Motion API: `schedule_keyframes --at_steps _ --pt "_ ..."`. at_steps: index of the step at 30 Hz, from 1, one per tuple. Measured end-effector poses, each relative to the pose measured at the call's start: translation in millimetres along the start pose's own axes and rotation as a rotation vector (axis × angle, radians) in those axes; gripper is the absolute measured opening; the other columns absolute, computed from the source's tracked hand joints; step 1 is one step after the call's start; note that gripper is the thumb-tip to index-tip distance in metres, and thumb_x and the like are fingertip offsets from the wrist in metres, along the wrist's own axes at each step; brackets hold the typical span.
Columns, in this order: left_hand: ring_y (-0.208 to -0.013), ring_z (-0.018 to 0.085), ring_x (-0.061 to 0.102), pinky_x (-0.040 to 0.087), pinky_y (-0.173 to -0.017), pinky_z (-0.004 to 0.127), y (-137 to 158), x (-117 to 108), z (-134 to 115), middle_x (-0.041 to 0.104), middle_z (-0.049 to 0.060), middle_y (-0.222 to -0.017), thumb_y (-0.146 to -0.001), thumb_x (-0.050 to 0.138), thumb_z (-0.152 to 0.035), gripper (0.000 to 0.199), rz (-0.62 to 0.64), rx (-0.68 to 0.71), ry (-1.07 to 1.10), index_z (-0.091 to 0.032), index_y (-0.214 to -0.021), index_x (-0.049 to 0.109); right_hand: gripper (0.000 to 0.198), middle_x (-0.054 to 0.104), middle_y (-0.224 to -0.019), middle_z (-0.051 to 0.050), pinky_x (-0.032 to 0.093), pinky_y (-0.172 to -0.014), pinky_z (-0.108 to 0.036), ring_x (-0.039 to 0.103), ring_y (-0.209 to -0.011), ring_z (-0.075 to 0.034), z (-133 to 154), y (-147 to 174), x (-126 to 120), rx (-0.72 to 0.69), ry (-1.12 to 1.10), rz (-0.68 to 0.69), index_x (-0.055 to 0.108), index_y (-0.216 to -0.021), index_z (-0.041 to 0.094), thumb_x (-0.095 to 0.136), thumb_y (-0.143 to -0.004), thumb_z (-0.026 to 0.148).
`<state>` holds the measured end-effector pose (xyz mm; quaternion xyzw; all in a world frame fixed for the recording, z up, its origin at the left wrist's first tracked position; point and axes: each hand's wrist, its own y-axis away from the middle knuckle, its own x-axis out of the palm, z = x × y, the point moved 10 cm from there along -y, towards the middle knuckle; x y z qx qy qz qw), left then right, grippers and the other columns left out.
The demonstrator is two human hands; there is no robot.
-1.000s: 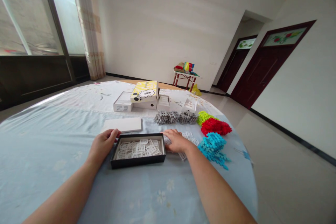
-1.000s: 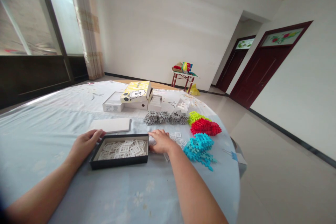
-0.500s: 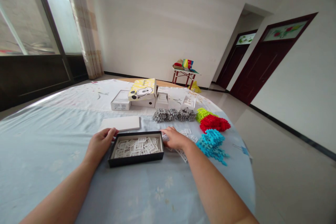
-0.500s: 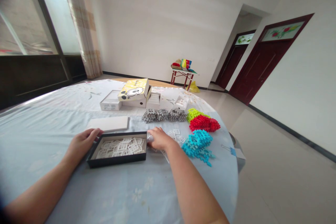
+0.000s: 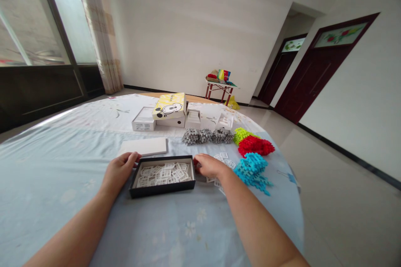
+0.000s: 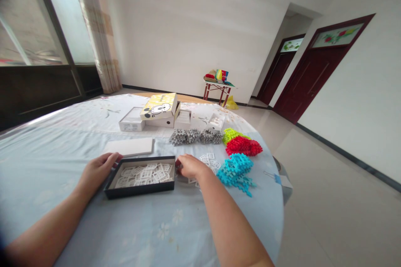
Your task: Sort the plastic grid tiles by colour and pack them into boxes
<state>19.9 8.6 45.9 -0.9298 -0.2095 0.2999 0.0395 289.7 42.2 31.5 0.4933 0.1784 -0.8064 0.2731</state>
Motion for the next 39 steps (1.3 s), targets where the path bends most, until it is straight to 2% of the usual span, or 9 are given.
schedule_keyframes --at_steps 6,12,16,22,24,28,30,35,39 --pt "-0.058 0.019 0.06 0.047 -0.057 0.025 -0.4 -0.8 0.0 0.066 0.001 -0.06 -0.068 0.045 -0.049 0.036 -0.014 0.01 0.004 -0.02 -0.067 0.065 0.019 0.065 -0.082 -0.003 0.044 -0.071 -0.027 0.06 -0.079 -0.018 -10.4 -1.4 -3.3 0.049 -0.098 -0.051 0.065 -0.08 0.02 0.054 -0.068 0.011" --pt "-0.059 0.018 0.06 0.047 -0.057 0.025 -2.1 0.8 2.5 0.066 0.0 -0.06 -0.069 0.044 -0.05 0.037 0.001 0.003 -0.012 -0.02 -0.069 0.065 0.013 0.065 -0.085 -0.004 0.043 -0.076 -0.029 0.058 -0.082 -0.017 -21.8 7.5 -56.7 0.112 -0.286 -0.47 0.064 -0.082 0.017 0.056 -0.075 0.025" --pt "-0.06 0.018 0.06 0.046 -0.058 0.024 -2.4 1.2 4.2 0.066 0.001 -0.06 -0.071 0.043 -0.049 0.037 0.009 -0.006 -0.026 -0.019 -0.071 0.066 0.025 0.063 -0.076 -0.002 0.045 -0.063 -0.026 0.057 -0.067 -0.014 1.4 12.1 -70.6 0.085 -0.514 -0.58 0.062 -0.091 0.017 0.053 -0.079 0.037" --pt "-0.06 0.018 0.06 0.046 -0.059 0.024 -1.1 0.9 4.0 0.066 0.001 -0.061 -0.071 0.044 -0.048 0.036 0.007 -0.008 -0.004 -0.019 -0.071 0.066 0.035 0.063 -0.103 -0.004 0.047 -0.077 -0.028 0.059 -0.091 -0.015 67.8 8.5 -58.9 -0.175 -0.701 -0.386 0.057 -0.111 0.022 0.038 -0.088 0.041" --pt "-0.059 0.018 0.06 0.046 -0.059 0.024 -0.5 0.7 2.2 0.066 0.001 -0.061 -0.07 0.045 -0.048 0.036 0.006 -0.002 0.004 -0.019 -0.071 0.066 0.034 0.062 -0.105 -0.004 0.047 -0.077 -0.028 0.059 -0.091 -0.015 61.9 9.7 -62.9 -0.153 -0.637 -0.426 0.056 -0.113 0.023 0.039 -0.088 0.039" --pt "-0.058 0.018 0.059 0.046 -0.057 0.025 -0.4 1.6 -1.2 0.065 0.001 -0.06 -0.07 0.045 -0.051 0.039 0.011 0.025 0.015 -0.018 -0.071 0.066 0.024 0.064 -0.097 -0.006 0.046 -0.076 -0.029 0.059 -0.084 -0.015 21.1 15.5 -76.5 0.001 -0.319 -0.56 0.062 -0.1 0.019 0.049 -0.082 0.028" --pt "-0.059 0.018 0.058 0.045 -0.057 0.025 -0.6 3.7 -3.0 0.064 0.001 -0.059 -0.07 0.045 -0.053 0.041 0.03 0.048 0.015 -0.018 -0.072 0.066 0.019 0.066 -0.089 -0.005 0.045 -0.074 -0.028 0.059 -0.079 -0.016 2.3 13.9 -69.6 0.083 -0.152 -0.473 0.065 -0.091 0.018 0.053 -0.077 0.022" --pt "-0.065 0.018 0.058 0.043 -0.059 0.024 0.4 10.4 -6.4 0.065 0.0 -0.064 -0.071 0.046 -0.055 0.043 0.11 0.092 0.013 -0.018 -0.075 0.067 0.018 0.067 -0.08 -0.003 0.042 -0.064 -0.024 0.06 -0.074 -0.016 -15.7 8.0 -20.5 0.144 -0.005 -0.05 0.068 -0.081 0.019 0.064 -0.065 0.027" --pt "-0.069 0.018 0.058 0.043 -0.062 0.024 2.8 17.2 -5.7 0.067 0.002 -0.071 -0.069 0.052 -0.056 0.043 0.208 0.077 0.076 -0.017 -0.08 0.065 0.026 0.065 -0.081 -0.002 0.04 -0.06 -0.023 0.058 -0.071 -0.016 -9.7 4.5 0.5 0.112 0.026 0.06 0.067 -0.081 0.019 0.068 -0.059 0.032"
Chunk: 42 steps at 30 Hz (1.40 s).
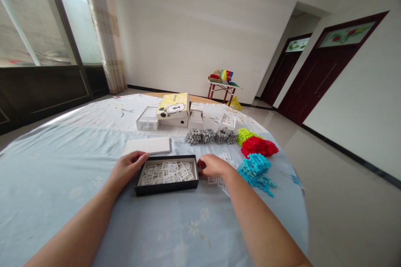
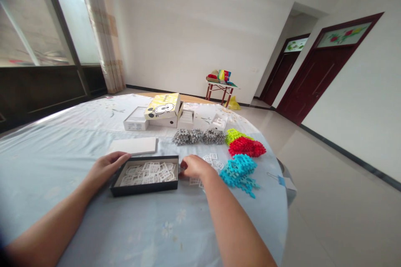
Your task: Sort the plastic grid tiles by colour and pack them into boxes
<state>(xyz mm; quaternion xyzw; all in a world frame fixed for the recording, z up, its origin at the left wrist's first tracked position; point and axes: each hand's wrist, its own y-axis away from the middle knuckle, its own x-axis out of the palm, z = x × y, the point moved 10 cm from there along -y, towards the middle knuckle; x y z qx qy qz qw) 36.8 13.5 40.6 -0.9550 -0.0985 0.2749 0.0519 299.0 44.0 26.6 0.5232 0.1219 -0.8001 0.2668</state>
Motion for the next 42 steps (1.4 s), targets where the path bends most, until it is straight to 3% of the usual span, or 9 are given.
schedule_keyframes --at_steps 6,10,15,22,25,29,37,40,42 --pt "-0.063 0.017 0.057 0.042 -0.056 0.024 3.1 1.9 -1.2 0.066 0.002 -0.066 -0.065 0.056 -0.057 0.043 0.067 -0.034 0.021 -0.017 -0.076 0.065 0.03 0.062 -0.085 -0.004 0.04 -0.062 -0.023 0.056 -0.075 -0.016 -0.1 -1.6 1.6 0.015 0.022 -0.031 0.064 -0.082 0.017 0.068 -0.058 0.034" --pt "-0.067 0.018 0.058 0.044 -0.059 0.025 3.9 -10.6 -2.2 0.067 0.002 -0.068 -0.061 0.059 -0.057 0.041 0.005 -0.051 0.043 -0.018 -0.073 0.066 0.032 0.062 -0.083 -0.003 0.039 -0.06 -0.022 0.055 -0.073 -0.015 -4.7 -1.9 3.0 0.056 -0.029 -0.045 0.062 -0.083 0.018 0.07 -0.055 0.031" --pt "-0.064 0.018 0.059 0.045 -0.056 0.024 3.6 -23.4 8.7 0.067 0.003 -0.068 -0.057 0.062 -0.057 0.043 -0.068 -0.1 0.137 -0.017 -0.073 0.066 0.024 0.06 -0.074 0.001 0.039 -0.059 -0.02 0.054 -0.068 -0.012 -15.0 -6.5 0.7 0.076 -0.179 -0.125 0.059 -0.083 0.017 0.062 -0.059 0.015" --pt "-0.065 0.018 0.06 0.046 -0.056 0.023 1.8 -23.2 13.4 0.068 0.002 -0.069 -0.058 0.063 -0.056 0.044 -0.073 -0.105 0.143 -0.016 -0.076 0.066 0.017 0.057 -0.072 0.001 0.045 -0.064 -0.025 0.054 -0.067 -0.012 -22.2 6.5 -56.3 0.046 -0.478 -0.518 0.056 -0.086 0.017 0.056 -0.069 0.02" --pt "-0.068 0.017 0.059 0.045 -0.058 0.021 2.1 -21.2 12.5 0.068 0.0 -0.071 -0.062 0.062 -0.054 0.042 -0.062 -0.112 0.106 -0.016 -0.079 0.065 0.022 0.06 -0.078 -0.001 0.047 -0.068 -0.026 0.057 -0.072 -0.012 -0.3 13.9 -71.4 -0.071 -0.612 -0.542 0.056 -0.093 0.016 0.056 -0.072 0.025" --pt "-0.068 0.016 0.058 0.043 -0.058 0.02 3.5 -18.2 8.9 0.068 -0.002 -0.069 -0.063 0.061 -0.053 0.042 -0.054 -0.136 0.043 -0.016 -0.081 0.065 0.026 0.064 -0.088 -0.003 0.047 -0.073 -0.027 0.059 -0.079 -0.013 17.1 26.3 -86.6 -0.128 -0.546 -0.544 0.059 -0.099 0.018 0.056 -0.075 0.026" --pt "-0.077 0.018 0.059 0.043 -0.064 0.021 -3.0 -15.2 9.0 0.068 -0.003 -0.076 -0.068 0.053 -0.055 0.043 -0.041 -0.104 -0.078 -0.018 -0.086 0.064 0.023 0.066 -0.077 -0.003 0.048 -0.065 -0.027 0.06 -0.067 -0.014 -45.8 61.9 -123.0 0.028 -0.555 -0.817 0.061 -0.09 0.016 0.053 -0.076 0.032" --pt "-0.079 0.018 0.059 0.043 -0.068 0.023 -3.5 -29.0 5.9 0.066 -0.002 -0.083 -0.072 0.051 -0.052 0.038 -0.15 -0.064 -0.192 -0.02 -0.089 0.063 0.025 0.066 -0.077 -0.004 0.047 -0.062 -0.027 0.058 -0.062 -0.013 -63.9 79.2 -124.7 0.076 -0.584 -0.918 0.06 -0.091 0.015 0.051 -0.077 0.034" --pt "-0.075 0.016 0.059 0.044 -0.067 0.025 1.8 -41.8 -10.7 0.064 -0.002 -0.089 -0.074 0.049 -0.049 0.033 -0.281 0.008 -0.32 -0.024 -0.09 0.061 0.026 0.065 -0.076 -0.005 0.047 -0.06 -0.026 0.057 -0.059 -0.012 -70.9 89.2 -121.1 0.104 -0.598 -0.954 0.059 -0.091 0.015 0.051 -0.077 0.035"
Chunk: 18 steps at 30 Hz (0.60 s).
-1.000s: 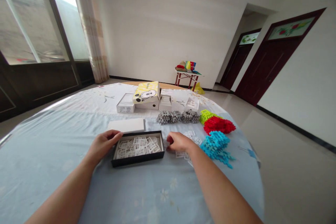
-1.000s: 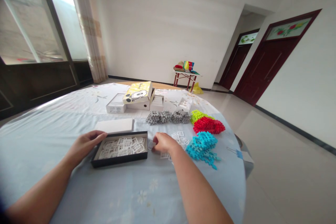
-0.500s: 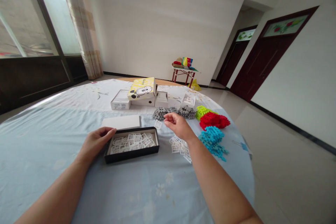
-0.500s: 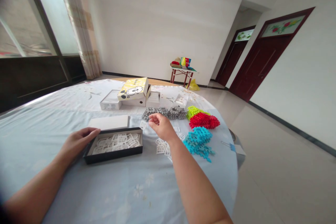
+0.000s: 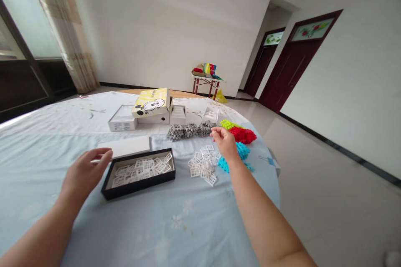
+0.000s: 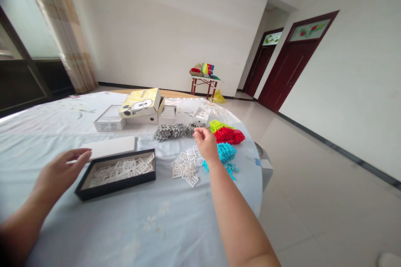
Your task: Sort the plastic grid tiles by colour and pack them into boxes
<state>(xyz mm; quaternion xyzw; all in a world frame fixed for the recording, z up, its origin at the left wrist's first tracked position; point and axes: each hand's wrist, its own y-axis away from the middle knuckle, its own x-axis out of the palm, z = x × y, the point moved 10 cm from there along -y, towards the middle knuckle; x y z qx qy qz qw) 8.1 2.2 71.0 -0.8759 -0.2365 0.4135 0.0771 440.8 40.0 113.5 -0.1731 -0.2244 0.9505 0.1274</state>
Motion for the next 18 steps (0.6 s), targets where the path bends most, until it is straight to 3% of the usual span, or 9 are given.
schedule_keyframes --at_steps 3,6,9,12,15,18 --pt "-0.077 0.016 0.058 0.045 -0.069 0.026 13.3 -18.9 -47.7 0.059 -0.002 -0.102 -0.077 0.045 -0.047 0.029 -0.142 0.207 -0.094 -0.027 -0.094 0.059 0.028 0.065 -0.075 -0.004 0.047 -0.056 -0.026 0.054 -0.055 -0.012 -4.6 9.5 -8.1 0.024 -0.028 -0.02 0.059 -0.091 0.015 0.05 -0.077 0.037" --pt "-0.085 0.019 0.057 0.046 -0.07 0.027 37.8 -8.7 -108.6 0.06 0.001 -0.1 -0.079 0.044 -0.046 0.029 -0.069 0.391 -0.044 -0.025 -0.092 0.059 0.028 0.063 -0.073 -0.003 0.047 -0.055 -0.025 0.054 -0.056 -0.012 -2.1 14.7 -16.5 0.026 -0.073 -0.044 0.059 -0.092 0.016 0.05 -0.077 0.038" --pt "-0.094 0.022 0.055 0.045 -0.082 0.032 76.6 37.3 -174.2 0.062 0.006 -0.099 -0.081 0.041 -0.045 0.031 0.229 0.599 -0.003 -0.023 -0.089 0.062 0.028 0.063 -0.072 -0.003 0.047 -0.055 -0.025 0.054 -0.056 -0.011 1.1 16.3 -26.2 0.028 -0.114 -0.086 0.058 -0.092 0.016 0.05 -0.077 0.038" --pt "-0.101 0.023 0.052 0.039 -0.091 0.037 122.3 90.4 -227.2 0.061 0.008 -0.107 -0.083 0.039 -0.041 0.034 0.472 0.816 -0.016 -0.023 -0.102 0.061 0.027 0.062 -0.071 -0.002 0.047 -0.055 -0.025 0.054 -0.054 -0.011 1.2 17.0 -33.1 0.03 -0.134 -0.117 0.057 -0.092 0.016 0.05 -0.078 0.037" --pt "-0.116 0.025 0.044 0.031 -0.098 0.04 146.4 144.2 -253.6 0.051 0.008 -0.126 -0.079 0.043 -0.051 0.051 0.618 0.929 -0.119 -0.023 -0.121 0.052 0.026 0.063 -0.07 -0.002 0.047 -0.055 -0.025 0.055 -0.055 -0.011 -0.1 17.7 -37.8 0.018 -0.141 -0.137 0.058 -0.091 0.016 0.05 -0.078 0.037" --pt "-0.13 0.029 0.025 0.021 -0.104 0.042 150.0 194.6 -260.9 0.034 0.011 -0.141 -0.064 0.05 -0.069 0.088 0.767 0.973 -0.231 -0.018 -0.134 0.036 0.027 0.063 -0.071 -0.003 0.048 -0.056 -0.025 0.055 -0.055 -0.011 -3.5 18.1 -40.0 0.016 -0.139 -0.143 0.058 -0.092 0.015 0.05 -0.078 0.037"
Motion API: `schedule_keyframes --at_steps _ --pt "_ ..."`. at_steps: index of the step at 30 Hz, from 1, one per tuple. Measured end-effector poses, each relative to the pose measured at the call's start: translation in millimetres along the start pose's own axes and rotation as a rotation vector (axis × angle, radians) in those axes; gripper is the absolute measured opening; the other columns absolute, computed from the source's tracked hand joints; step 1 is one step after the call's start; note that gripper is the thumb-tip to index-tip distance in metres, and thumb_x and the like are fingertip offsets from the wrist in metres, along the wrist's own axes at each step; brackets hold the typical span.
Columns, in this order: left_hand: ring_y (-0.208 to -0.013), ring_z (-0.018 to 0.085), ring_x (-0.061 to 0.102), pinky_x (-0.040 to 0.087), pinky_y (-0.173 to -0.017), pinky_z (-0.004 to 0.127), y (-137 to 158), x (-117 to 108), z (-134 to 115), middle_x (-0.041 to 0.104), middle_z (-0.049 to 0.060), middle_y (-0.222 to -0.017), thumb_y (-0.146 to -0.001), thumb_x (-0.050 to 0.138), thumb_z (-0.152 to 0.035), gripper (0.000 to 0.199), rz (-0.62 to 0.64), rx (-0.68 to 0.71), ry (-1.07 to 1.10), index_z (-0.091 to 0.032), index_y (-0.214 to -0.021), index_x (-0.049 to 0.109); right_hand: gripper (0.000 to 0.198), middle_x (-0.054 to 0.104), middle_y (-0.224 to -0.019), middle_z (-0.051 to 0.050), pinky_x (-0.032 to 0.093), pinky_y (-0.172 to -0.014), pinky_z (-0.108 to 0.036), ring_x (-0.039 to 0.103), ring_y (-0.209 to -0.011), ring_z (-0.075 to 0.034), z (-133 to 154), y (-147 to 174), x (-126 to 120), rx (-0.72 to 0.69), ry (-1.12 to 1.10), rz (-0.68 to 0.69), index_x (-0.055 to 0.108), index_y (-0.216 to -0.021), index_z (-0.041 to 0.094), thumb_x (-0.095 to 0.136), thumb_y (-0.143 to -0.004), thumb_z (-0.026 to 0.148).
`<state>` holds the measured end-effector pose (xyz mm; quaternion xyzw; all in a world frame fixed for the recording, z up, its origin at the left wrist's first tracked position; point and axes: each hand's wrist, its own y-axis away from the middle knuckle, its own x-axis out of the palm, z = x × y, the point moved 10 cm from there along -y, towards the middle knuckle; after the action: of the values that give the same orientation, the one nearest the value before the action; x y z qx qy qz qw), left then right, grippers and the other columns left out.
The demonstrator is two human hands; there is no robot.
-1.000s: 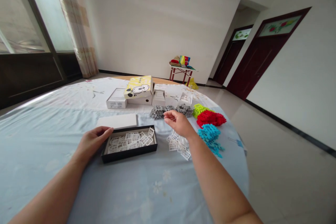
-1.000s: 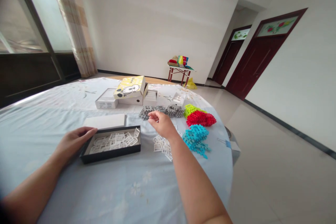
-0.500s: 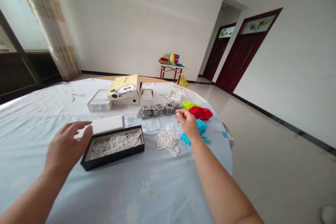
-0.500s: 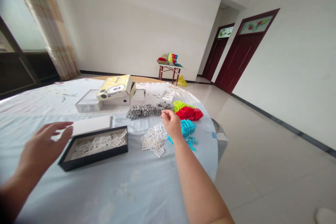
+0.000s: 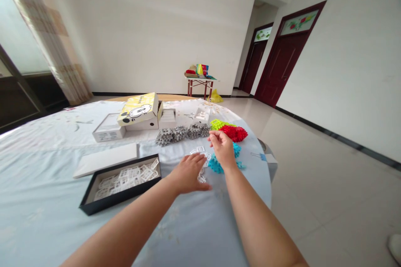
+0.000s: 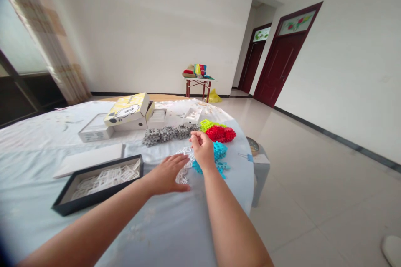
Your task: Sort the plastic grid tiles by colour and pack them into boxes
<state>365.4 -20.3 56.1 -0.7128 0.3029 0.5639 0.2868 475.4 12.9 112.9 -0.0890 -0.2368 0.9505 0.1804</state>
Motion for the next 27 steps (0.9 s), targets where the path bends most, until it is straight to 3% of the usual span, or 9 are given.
schedule_keyframes --at_steps 3,6,9,14,20,23,27 --pt "-0.134 0.032 0.014 0.015 -0.105 0.046 -25.0 23.5 11.1 0.023 0.014 -0.146 -0.048 0.053 -0.079 0.114 0.135 0.004 -0.017 -0.016 -0.139 0.025 0.027 0.063 -0.072 -0.003 0.048 -0.056 -0.025 0.055 -0.055 -0.011 -4.0 0.1 1.1 0.002 0.018 0.017 0.057 -0.093 0.016 0.049 -0.079 0.037" --pt "-0.134 0.034 0.011 0.012 -0.104 0.052 -34.9 36.5 15.6 0.019 0.013 -0.147 -0.044 0.052 -0.081 0.119 0.213 0.024 -0.033 -0.021 -0.141 0.02 0.026 0.063 -0.074 -0.004 0.049 -0.057 -0.025 0.056 -0.057 -0.012 -6.0 0.4 3.8 -0.017 0.026 0.042 0.057 -0.093 0.016 0.048 -0.08 0.037" --pt "-0.133 0.035 0.013 0.01 -0.104 0.055 -32.7 39.0 16.3 0.021 0.012 -0.147 -0.052 0.047 -0.08 0.107 0.231 0.025 -0.059 -0.024 -0.14 0.024 0.026 0.063 -0.075 -0.004 0.049 -0.058 -0.025 0.056 -0.059 -0.012 -9.0 0.6 6.8 -0.019 0.034 0.062 0.057 -0.094 0.017 0.047 -0.081 0.036" --pt "-0.134 0.031 0.016 0.004 -0.104 0.055 -19.6 27.4 39.6 0.028 0.012 -0.144 -0.073 0.039 -0.069 0.078 0.183 -0.119 -0.158 -0.023 -0.136 0.035 0.025 0.064 -0.074 -0.003 0.048 -0.06 -0.026 0.058 -0.062 -0.013 -11.8 2.9 13.5 -0.018 0.068 0.09 0.058 -0.093 0.018 0.047 -0.081 0.036" --pt "-0.134 0.03 0.015 -0.003 -0.104 0.055 -4.8 13.5 70.7 0.03 0.013 -0.143 -0.076 0.04 -0.063 0.071 0.162 -0.233 -0.238 -0.021 -0.133 0.04 0.024 0.065 -0.075 -0.003 0.048 -0.064 -0.026 0.059 -0.065 -0.014 -5.7 10.0 23.4 -0.062 0.139 0.14 0.058 -0.095 0.018 0.045 -0.082 0.034" --pt "-0.131 0.032 0.022 0.007 -0.102 0.056 1.3 -7.5 76.7 0.035 0.014 -0.141 -0.076 0.039 -0.065 0.072 0.082 -0.235 -0.202 -0.02 -0.132 0.041 0.024 0.065 -0.076 -0.003 0.048 -0.064 -0.025 0.059 -0.065 -0.014 -3.3 11.7 25.7 -0.084 0.153 0.148 0.058 -0.095 0.018 0.045 -0.083 0.033" --pt "-0.114 0.031 0.045 0.031 -0.093 0.046 9.3 -33.0 78.9 0.054 0.015 -0.123 -0.078 0.042 -0.058 0.062 0.014 -0.236 -0.205 -0.017 -0.125 0.049 0.023 0.065 -0.075 -0.003 0.047 -0.063 -0.024 0.059 -0.064 -0.013 -3.2 13.3 29.1 -0.098 0.163 0.159 0.059 -0.095 0.018 0.045 -0.083 0.031"
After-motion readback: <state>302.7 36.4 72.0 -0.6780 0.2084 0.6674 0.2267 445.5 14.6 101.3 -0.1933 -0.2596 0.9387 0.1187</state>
